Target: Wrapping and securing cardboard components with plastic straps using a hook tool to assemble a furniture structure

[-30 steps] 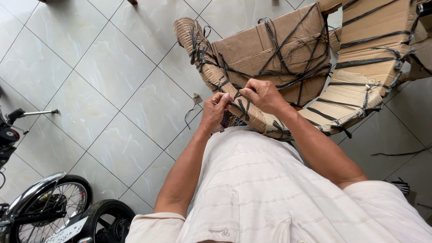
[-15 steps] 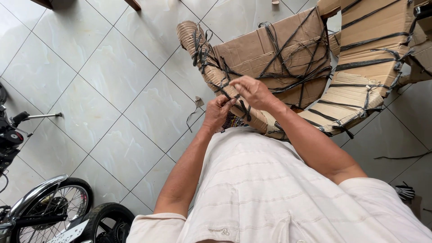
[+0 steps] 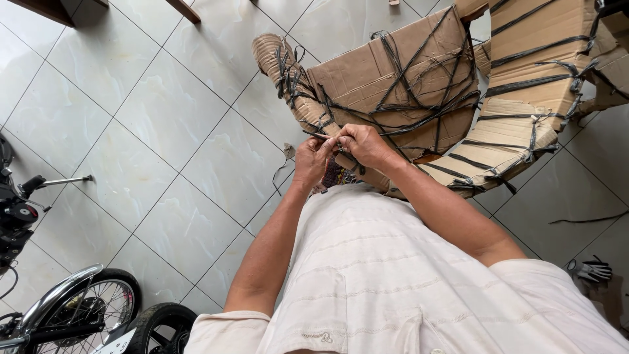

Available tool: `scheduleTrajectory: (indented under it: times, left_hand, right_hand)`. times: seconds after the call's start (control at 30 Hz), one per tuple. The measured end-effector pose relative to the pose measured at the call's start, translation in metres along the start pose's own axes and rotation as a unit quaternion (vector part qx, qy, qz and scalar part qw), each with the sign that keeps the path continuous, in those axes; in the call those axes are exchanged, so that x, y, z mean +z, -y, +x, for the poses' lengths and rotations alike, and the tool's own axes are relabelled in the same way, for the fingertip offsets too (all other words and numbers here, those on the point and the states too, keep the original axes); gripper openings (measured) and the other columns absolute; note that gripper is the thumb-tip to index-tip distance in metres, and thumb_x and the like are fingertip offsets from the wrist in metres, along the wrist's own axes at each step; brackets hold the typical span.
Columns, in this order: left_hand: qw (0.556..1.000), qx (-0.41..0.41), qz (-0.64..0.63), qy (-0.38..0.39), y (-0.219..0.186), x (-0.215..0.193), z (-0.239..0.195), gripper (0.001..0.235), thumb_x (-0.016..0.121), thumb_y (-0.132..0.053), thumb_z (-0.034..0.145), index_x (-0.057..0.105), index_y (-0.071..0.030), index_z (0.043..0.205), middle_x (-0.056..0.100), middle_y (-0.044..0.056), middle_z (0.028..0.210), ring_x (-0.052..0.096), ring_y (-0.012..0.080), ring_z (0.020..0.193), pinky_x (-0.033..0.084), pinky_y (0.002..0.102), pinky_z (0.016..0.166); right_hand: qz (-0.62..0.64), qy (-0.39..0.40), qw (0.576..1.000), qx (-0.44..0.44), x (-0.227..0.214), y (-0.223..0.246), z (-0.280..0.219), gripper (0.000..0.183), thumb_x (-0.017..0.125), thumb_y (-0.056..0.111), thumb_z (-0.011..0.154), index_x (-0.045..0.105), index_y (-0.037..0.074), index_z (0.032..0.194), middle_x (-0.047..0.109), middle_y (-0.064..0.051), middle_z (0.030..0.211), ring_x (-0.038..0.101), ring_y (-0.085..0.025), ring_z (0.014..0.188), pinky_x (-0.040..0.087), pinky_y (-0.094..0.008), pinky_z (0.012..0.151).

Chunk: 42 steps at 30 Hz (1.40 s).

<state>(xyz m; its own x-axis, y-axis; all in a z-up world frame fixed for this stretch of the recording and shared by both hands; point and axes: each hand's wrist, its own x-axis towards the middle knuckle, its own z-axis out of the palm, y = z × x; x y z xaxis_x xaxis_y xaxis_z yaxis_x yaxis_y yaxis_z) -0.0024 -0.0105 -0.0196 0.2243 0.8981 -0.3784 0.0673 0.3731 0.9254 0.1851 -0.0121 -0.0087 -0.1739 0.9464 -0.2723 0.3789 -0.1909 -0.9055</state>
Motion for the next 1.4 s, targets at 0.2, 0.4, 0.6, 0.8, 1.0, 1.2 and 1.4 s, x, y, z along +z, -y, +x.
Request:
scheduleTrajectory:
  times: [0.2,0.4,0.6,0.8,1.0,1.2,1.4]
  left_hand:
    - [0.998,-0.009,0.049,-0.022,0.016,-0.009,0.015,0.013,0.066,-0.017,0.102,0.073,-0.008,0.109,0.077,0.01,0.08,0.072,0.0096,0.073,0.06,0.023,0.066]
    - [1.0,-0.004,0.03,-0.007,-0.009,0.0,-0.001,0.026,0.05,-0.012,0.107,0.05,-0.007,0.132,0.076,0.01,0.088,0.069,0.0126,0.082,0.06,0.026,0.078]
    - [0.982,-0.01,0.182,-0.044,-0.023,0.003,-0.012,0.047,0.068,-0.014,0.085,0.043,-0.016,0.125,0.079,0.006,0.095,0.075,0.0217,0.09,0.06,0.036,0.083]
    - [0.975,0.015,0.218,-0.039,-0.019,0.009,-0.012,0.045,0.068,-0.004,0.087,0.04,-0.015,0.121,0.077,0.011,0.098,0.075,0.0305,0.093,0.06,0.044,0.082]
    - [0.976,0.036,0.21,-0.043,-0.008,0.008,-0.007,0.042,0.064,-0.001,0.089,0.039,-0.013,0.12,0.075,0.015,0.097,0.074,0.0386,0.094,0.059,0.051,0.079]
    - [0.956,0.075,0.281,-0.04,-0.015,0.009,-0.015,0.042,0.061,0.0,0.09,0.036,-0.015,0.12,0.073,0.015,0.096,0.072,0.0435,0.093,0.057,0.059,0.073]
    - [0.926,0.161,0.34,-0.035,-0.018,0.008,-0.019,0.034,0.057,-0.001,0.092,0.037,-0.015,0.115,0.065,0.014,0.092,0.069,0.0446,0.091,0.056,0.057,0.068]
  right_hand:
    - [-0.092,-0.005,0.992,-0.086,-0.001,0.032,-0.009,0.009,0.077,0.018,0.092,0.075,0.015,0.1,0.069,-0.01,0.089,0.071,-0.026,0.087,0.057,-0.039,0.075]
    - [-0.089,-0.054,0.992,-0.068,0.013,0.015,-0.003,0.009,0.076,0.016,0.093,0.068,0.013,0.09,0.066,-0.011,0.083,0.07,-0.032,0.085,0.055,-0.042,0.075]
    - [-0.024,-0.093,0.995,0.005,0.017,0.024,-0.007,0.01,0.079,0.012,0.09,0.07,0.014,0.094,0.072,-0.005,0.08,0.07,-0.02,0.083,0.054,-0.035,0.074]
    - [-0.09,-0.118,0.985,-0.09,0.023,0.015,-0.007,0.006,0.074,0.012,0.093,0.071,0.017,0.093,0.07,-0.006,0.084,0.072,-0.027,0.087,0.057,-0.037,0.075]
    - [-0.245,-0.116,0.945,-0.182,0.018,0.028,-0.021,0.004,0.069,0.012,0.094,0.066,0.014,0.092,0.064,-0.008,0.086,0.069,-0.03,0.088,0.058,-0.04,0.074]
    - [-0.36,-0.065,0.906,-0.212,0.016,0.022,-0.016,0.003,0.063,0.012,0.095,0.062,0.009,0.097,0.057,-0.007,0.083,0.064,-0.028,0.083,0.055,-0.039,0.07]
    - [-0.178,0.053,0.981,-0.055,-0.002,0.033,-0.005,0.008,0.065,0.016,0.099,0.069,0.011,0.094,0.065,-0.011,0.086,0.067,-0.035,0.089,0.054,-0.046,0.077]
